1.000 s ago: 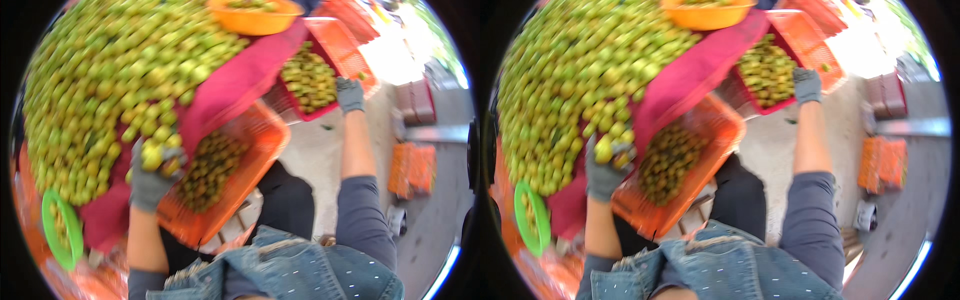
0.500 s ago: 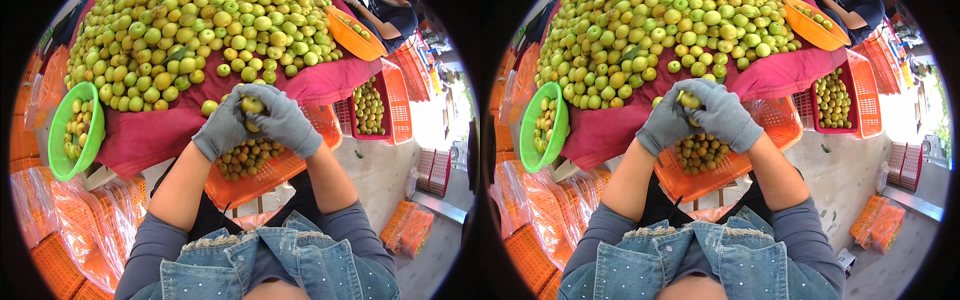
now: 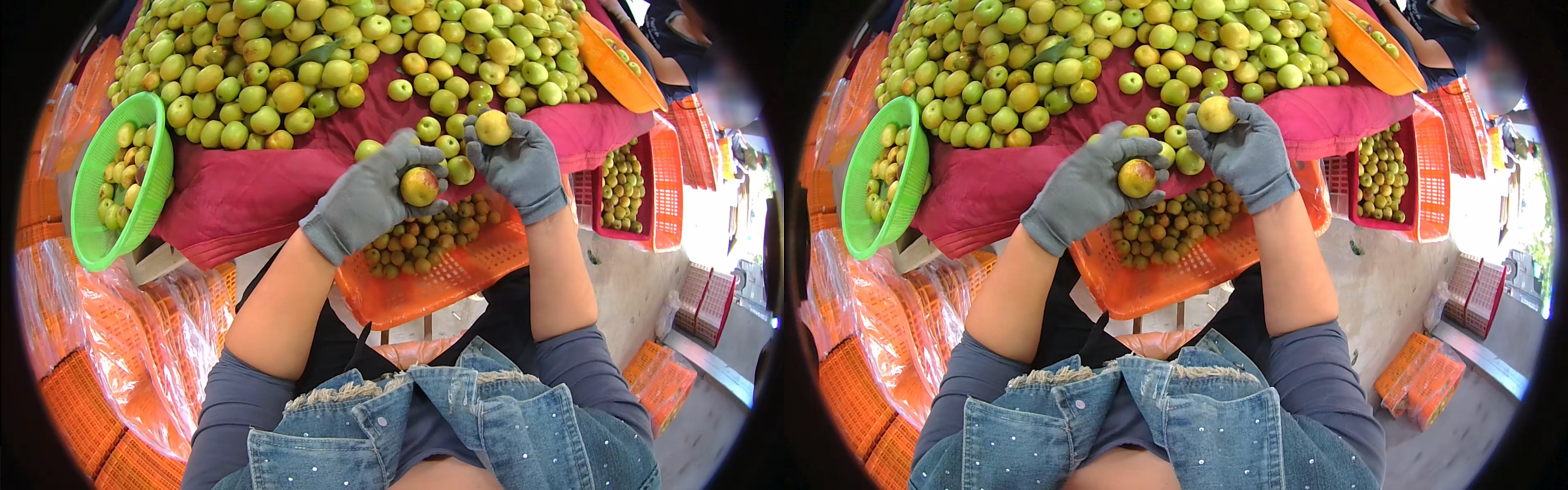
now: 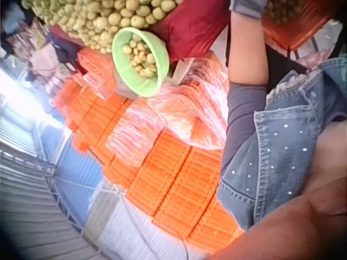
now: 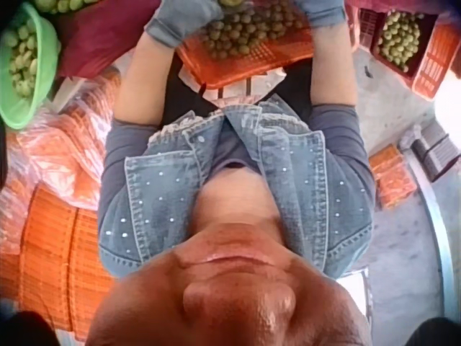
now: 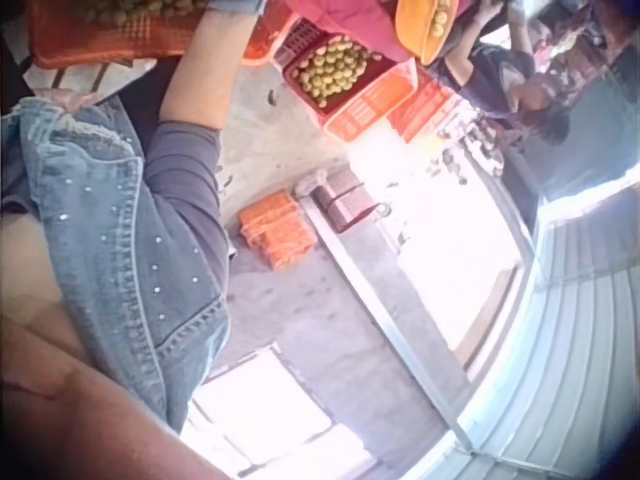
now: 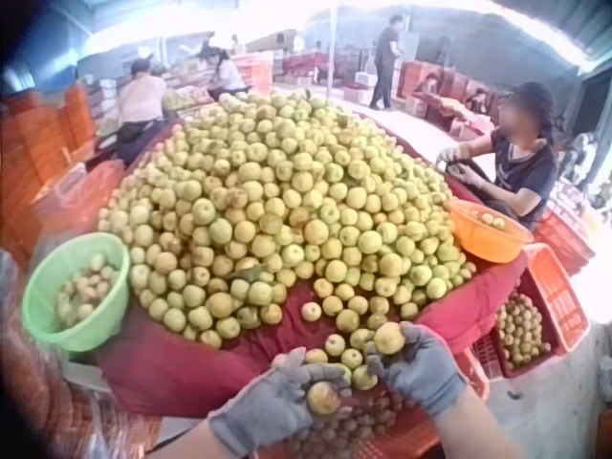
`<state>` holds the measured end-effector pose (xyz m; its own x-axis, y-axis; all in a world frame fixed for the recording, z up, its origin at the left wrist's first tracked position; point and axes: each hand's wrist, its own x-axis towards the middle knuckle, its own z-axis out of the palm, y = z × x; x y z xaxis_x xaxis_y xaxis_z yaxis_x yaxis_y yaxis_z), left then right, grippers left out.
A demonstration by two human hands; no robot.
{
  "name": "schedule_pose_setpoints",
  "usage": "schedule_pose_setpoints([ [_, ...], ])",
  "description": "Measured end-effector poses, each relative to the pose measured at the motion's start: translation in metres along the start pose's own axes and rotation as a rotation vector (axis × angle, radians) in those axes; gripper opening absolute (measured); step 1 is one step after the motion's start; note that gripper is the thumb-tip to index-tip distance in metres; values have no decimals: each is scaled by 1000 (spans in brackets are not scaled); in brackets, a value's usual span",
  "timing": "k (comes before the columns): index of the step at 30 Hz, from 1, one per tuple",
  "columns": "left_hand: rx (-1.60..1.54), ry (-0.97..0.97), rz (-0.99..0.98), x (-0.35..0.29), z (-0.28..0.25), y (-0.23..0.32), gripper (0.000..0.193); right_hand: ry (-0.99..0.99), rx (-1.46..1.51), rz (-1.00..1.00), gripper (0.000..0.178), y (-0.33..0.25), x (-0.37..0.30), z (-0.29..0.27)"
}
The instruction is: The person sits at a fruit stall and sorts green plums from a large pile on a table into an orange basket. They handle the fruit by hand, picking individual plums and placing them into the basket.
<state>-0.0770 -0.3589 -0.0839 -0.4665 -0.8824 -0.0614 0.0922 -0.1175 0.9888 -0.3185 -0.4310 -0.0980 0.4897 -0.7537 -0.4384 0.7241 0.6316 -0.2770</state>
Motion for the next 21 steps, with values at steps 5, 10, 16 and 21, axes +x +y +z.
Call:
schedule_pose_setpoints([
  [5, -538, 189, -384, -9, -3, 17, 28, 219, -530, -285, 27, 14, 3, -4],
  [10, -555, 901, 318, -17, -77, 70, 17, 188, -588, -325, 21, -4, -14, 5],
  [16, -993, 691, 598, -75, -141, 54, 54, 199, -781, -365, 24, -3, 0, 7],
  [21, 812, 641, -197, 4, -58, 30, 34, 502, -1734, -682, 29, -18, 10, -12],
])
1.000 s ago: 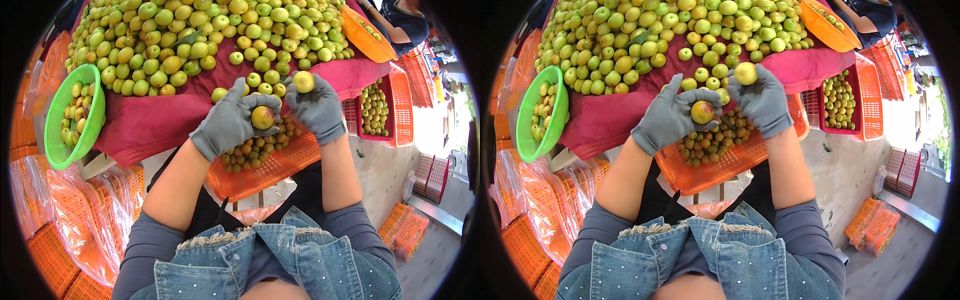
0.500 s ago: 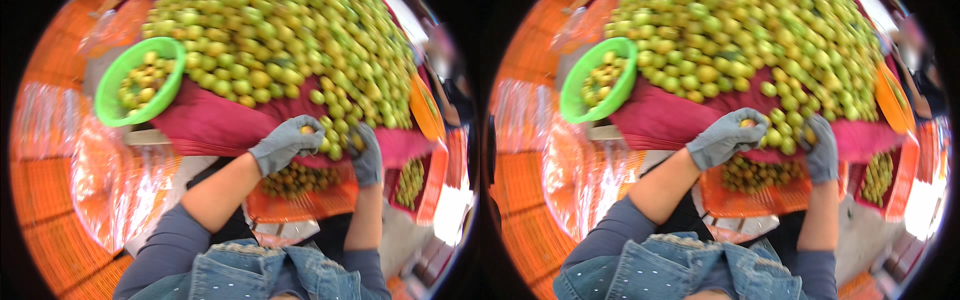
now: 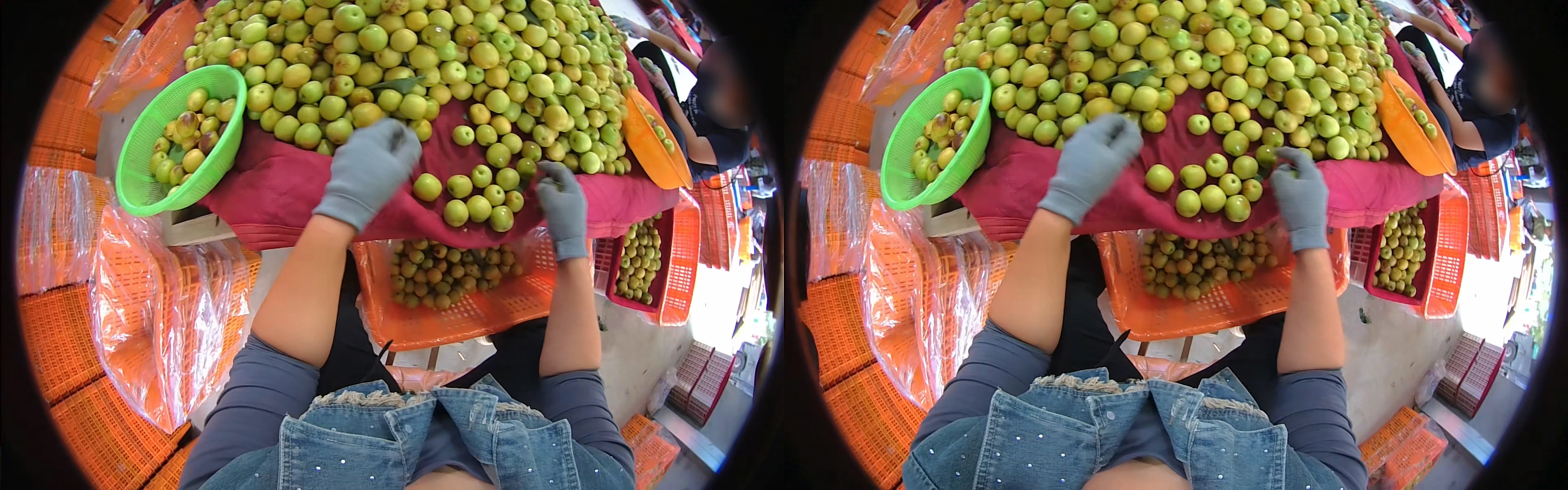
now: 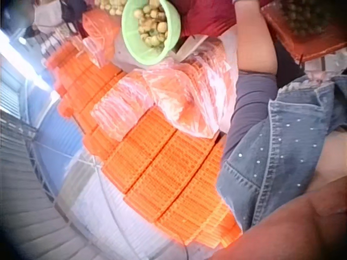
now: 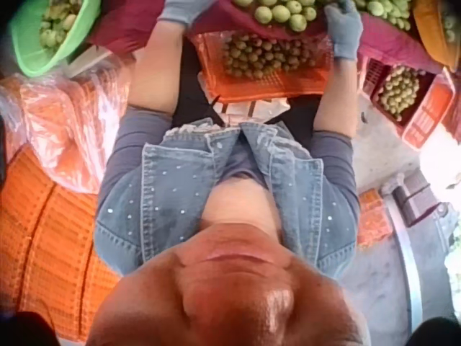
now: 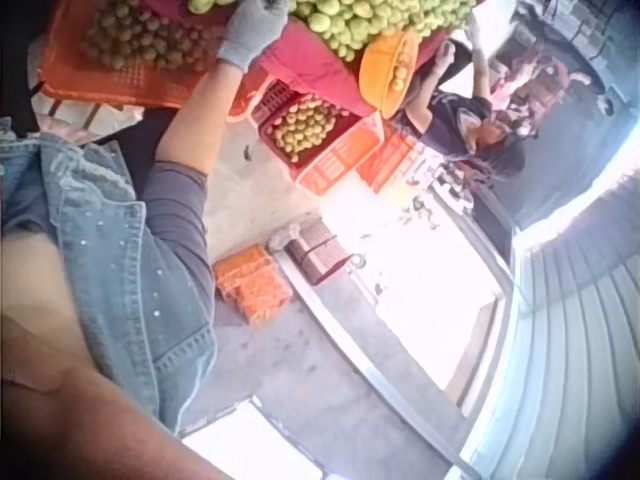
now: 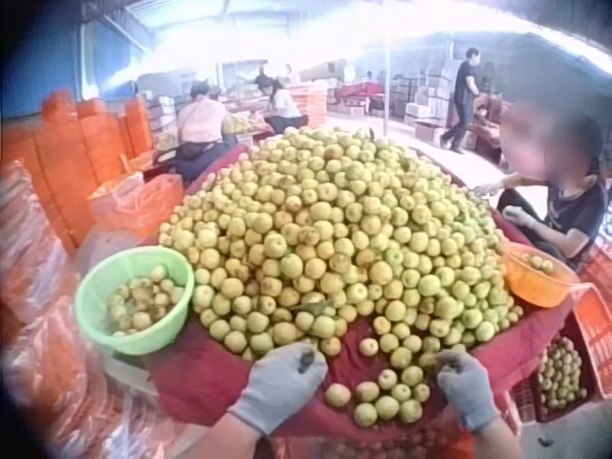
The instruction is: The person sits at a fruit stall and sorts green plums from a large pile on a table into an orange basket. They handle the fruit by hand, picking individual plums and placing them into the basket.
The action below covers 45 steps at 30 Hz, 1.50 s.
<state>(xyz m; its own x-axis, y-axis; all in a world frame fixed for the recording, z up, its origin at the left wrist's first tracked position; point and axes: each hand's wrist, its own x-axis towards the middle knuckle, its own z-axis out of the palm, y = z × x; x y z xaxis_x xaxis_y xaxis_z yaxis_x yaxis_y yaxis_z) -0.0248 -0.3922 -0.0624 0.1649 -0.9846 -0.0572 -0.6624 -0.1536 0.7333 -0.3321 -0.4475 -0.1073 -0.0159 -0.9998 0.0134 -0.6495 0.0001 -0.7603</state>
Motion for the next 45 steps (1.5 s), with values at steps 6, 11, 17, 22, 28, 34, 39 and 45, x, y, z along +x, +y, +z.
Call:
schedule_pose_setpoints([
  [6, 525, -228, 134, -22, 48, 29, 47, -280, -118, -198, 37, -46, -23, 32],
  [11, 377, -491, 210, -27, 53, 34, 51, -587, -69, -339, 39, -57, -37, 22],
  [17, -85, -961, 199, -12, 28, 34, 36, -1136, 177, 175, 33, -48, -43, -14],
  [22, 97, 565, 471, 34, 6, -11, 30, -566, 249, 161, 24, -39, -30, -25],
  [28, 649, 417, -144, 25, -15, -18, 65, -230, 118, 259, 14, 0, -5, -49],
  [34, 566, 319, 83, 23, 5, -8, 56, -196, 169, 182, 16, 19, -1, -39],
  [39, 508, -16, 335, 7, 34, 17, 47, -143, 131, 90, 18, 23, -2, -20],
  [45, 32, 96, 458, 10, 37, 31, 45, -139, 137, 61, 20, 22, -5, -21],
])
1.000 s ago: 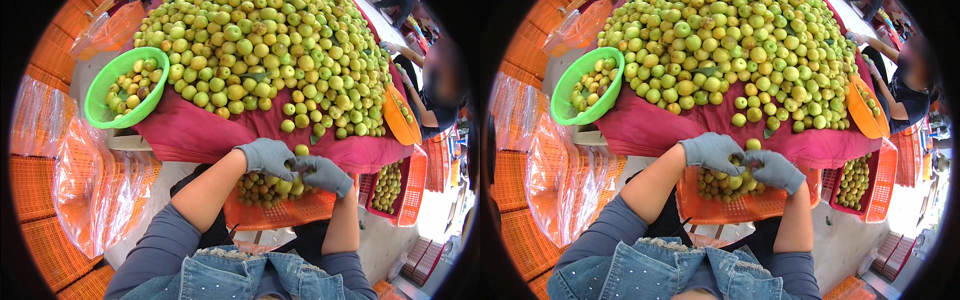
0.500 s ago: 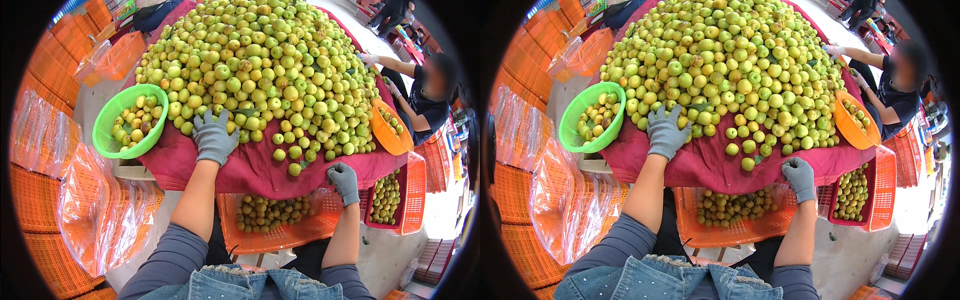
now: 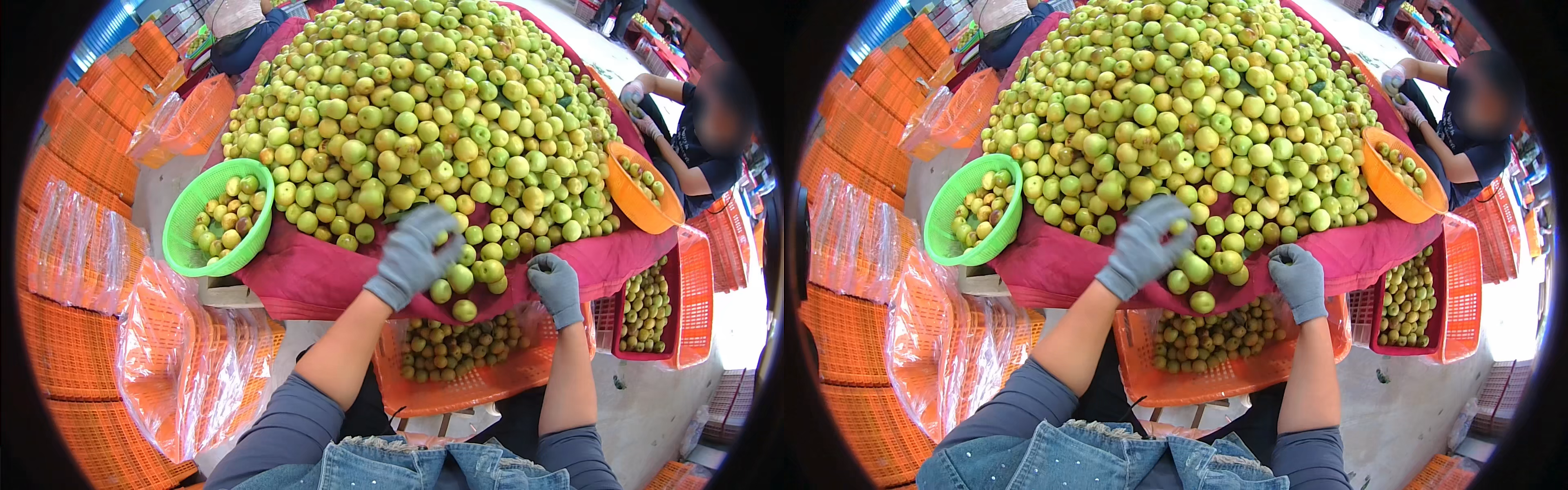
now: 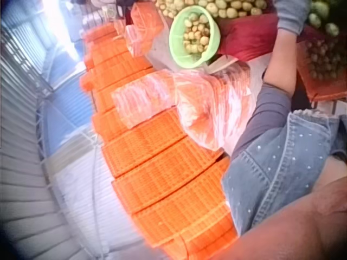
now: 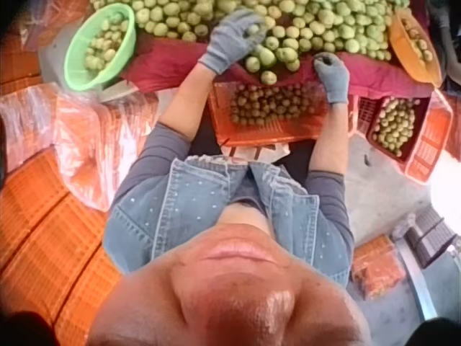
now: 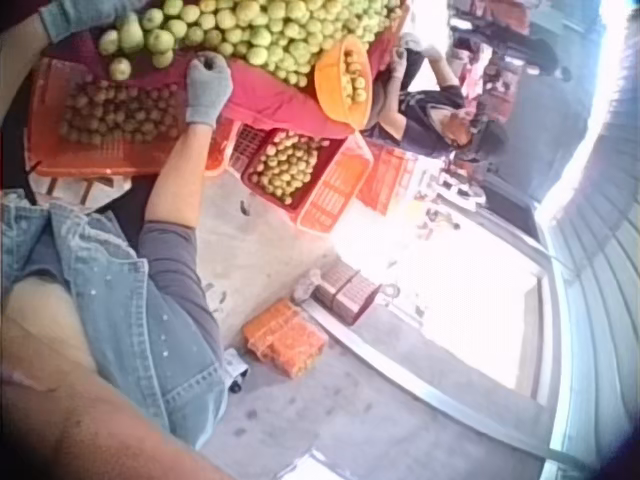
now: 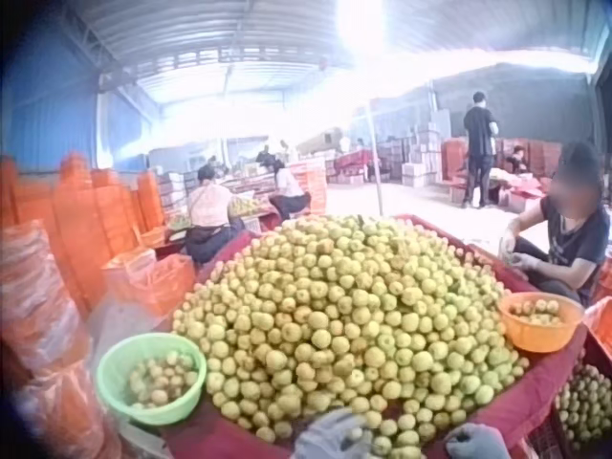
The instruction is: The person sits at a fruit stall and sorts green plums from a large pile on a table into an orange basket. They handle the fruit by hand, picking individual plums and placing them into the basket.
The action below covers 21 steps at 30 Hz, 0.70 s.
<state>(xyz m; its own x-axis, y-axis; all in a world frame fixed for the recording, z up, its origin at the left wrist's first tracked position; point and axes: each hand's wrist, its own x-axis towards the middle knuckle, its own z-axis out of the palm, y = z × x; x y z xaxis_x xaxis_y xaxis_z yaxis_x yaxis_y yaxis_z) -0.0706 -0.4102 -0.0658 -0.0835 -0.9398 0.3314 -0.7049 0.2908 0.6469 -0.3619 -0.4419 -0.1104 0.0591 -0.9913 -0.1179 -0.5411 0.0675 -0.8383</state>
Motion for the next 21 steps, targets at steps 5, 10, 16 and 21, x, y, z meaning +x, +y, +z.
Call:
schedule_pose_setpoints([
  [5, 613, 564, 119, 71, -15, -36, 28, 40, -67, -42, 21, -5, -6, 6],
  [10, 848, 103, -30, 103, -2, -60, 8, -14, 8, -63, 23, -19, -14, 1],
  [16, 730, -122, -17, 26, 57, -64, 20, -188, -225, -229, 27, -15, -27, -9],
  [21, 92, -7, -282, 2, 77, -10, 22, -543, -313, -252, 24, -32, -72, -45],
])
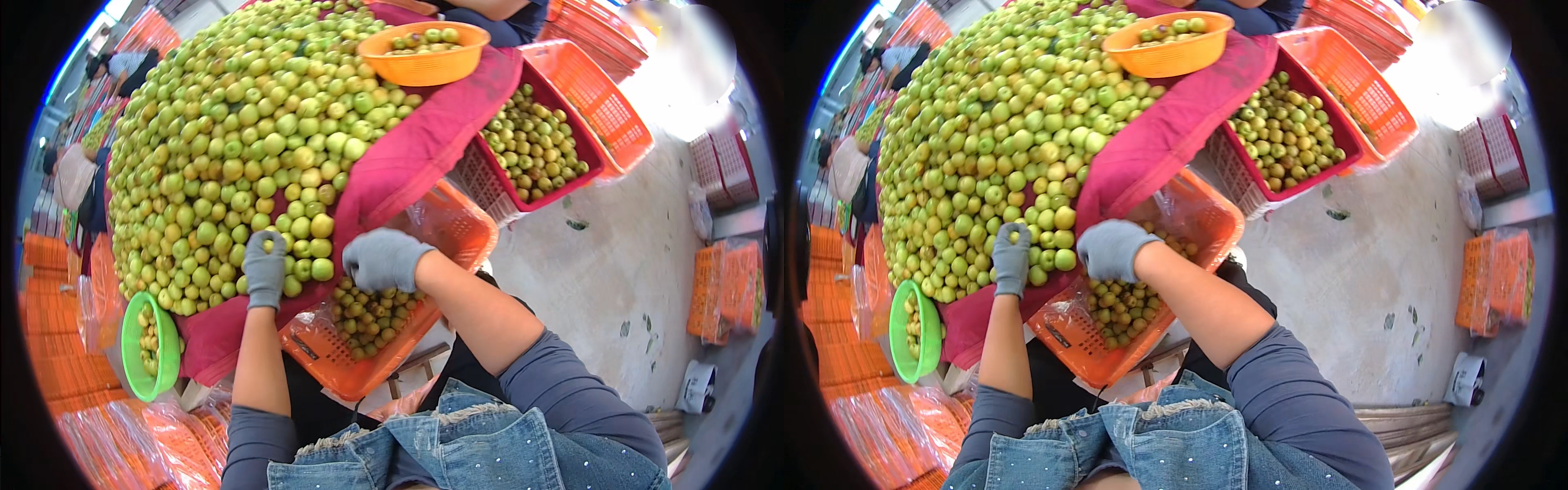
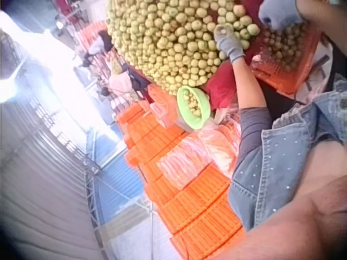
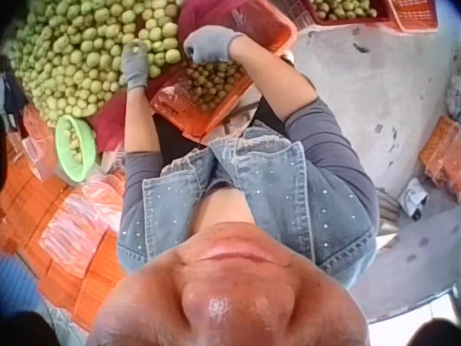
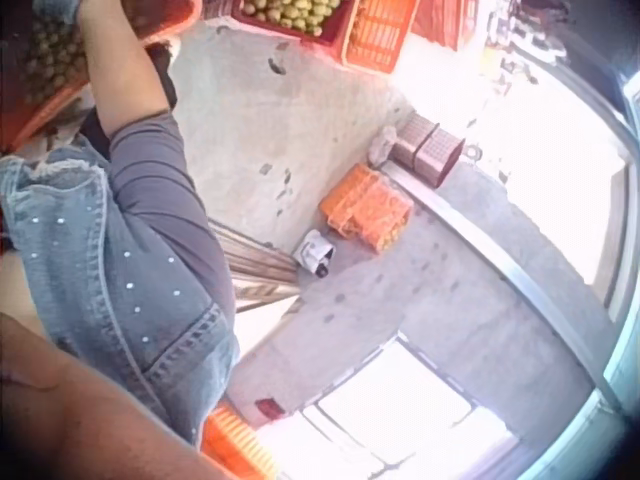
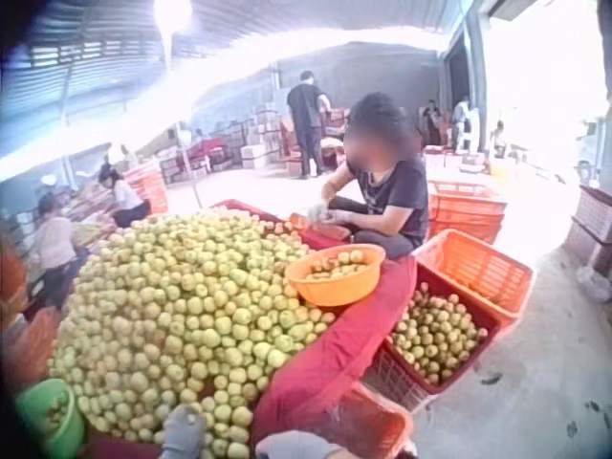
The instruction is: The person sits at a fruit stall and sorts green plums from a large pile on a table into an orange basket. They handle the fruit by hand, picking individual plums and placing them into the basket.
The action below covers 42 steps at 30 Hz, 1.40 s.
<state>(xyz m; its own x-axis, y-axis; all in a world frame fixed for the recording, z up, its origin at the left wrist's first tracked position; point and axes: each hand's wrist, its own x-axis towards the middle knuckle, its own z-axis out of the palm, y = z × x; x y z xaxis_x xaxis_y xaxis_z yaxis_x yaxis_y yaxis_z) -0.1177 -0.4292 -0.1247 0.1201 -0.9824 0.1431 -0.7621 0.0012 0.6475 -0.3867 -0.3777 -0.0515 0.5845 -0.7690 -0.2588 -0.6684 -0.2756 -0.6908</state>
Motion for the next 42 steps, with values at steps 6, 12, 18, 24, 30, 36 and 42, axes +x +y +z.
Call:
schedule_pose_setpoints([
  [6, -674, -855, -105, -37, 62, 196, 44, -573, -32, 23, 21, 18, -21, 32],
  [12, -359, -553, 289, -22, 75, 252, 37, -301, -119, 61, 28, 15, -40, 1],
  [18, 179, 346, 495, 116, 26, 129, 13, -329, -53, 113, 29, -4, -49, 1],
  [24, 560, 137, 42, 157, -11, 58, 50, -375, -86, 133, 32, -3, -45, -1],
  [30, 486, -93, 184, 121, -6, 37, 35, -381, -109, 130, 32, -5, -34, -1],
  [36, 307, -245, 393, 36, -6, 62, 25, -289, -155, 112, 28, -8, -31, 12],
  [42, 95, 72, 278, 127, -18, 76, 18, -208, -177, 68, 31, 3, -33, 13],
])
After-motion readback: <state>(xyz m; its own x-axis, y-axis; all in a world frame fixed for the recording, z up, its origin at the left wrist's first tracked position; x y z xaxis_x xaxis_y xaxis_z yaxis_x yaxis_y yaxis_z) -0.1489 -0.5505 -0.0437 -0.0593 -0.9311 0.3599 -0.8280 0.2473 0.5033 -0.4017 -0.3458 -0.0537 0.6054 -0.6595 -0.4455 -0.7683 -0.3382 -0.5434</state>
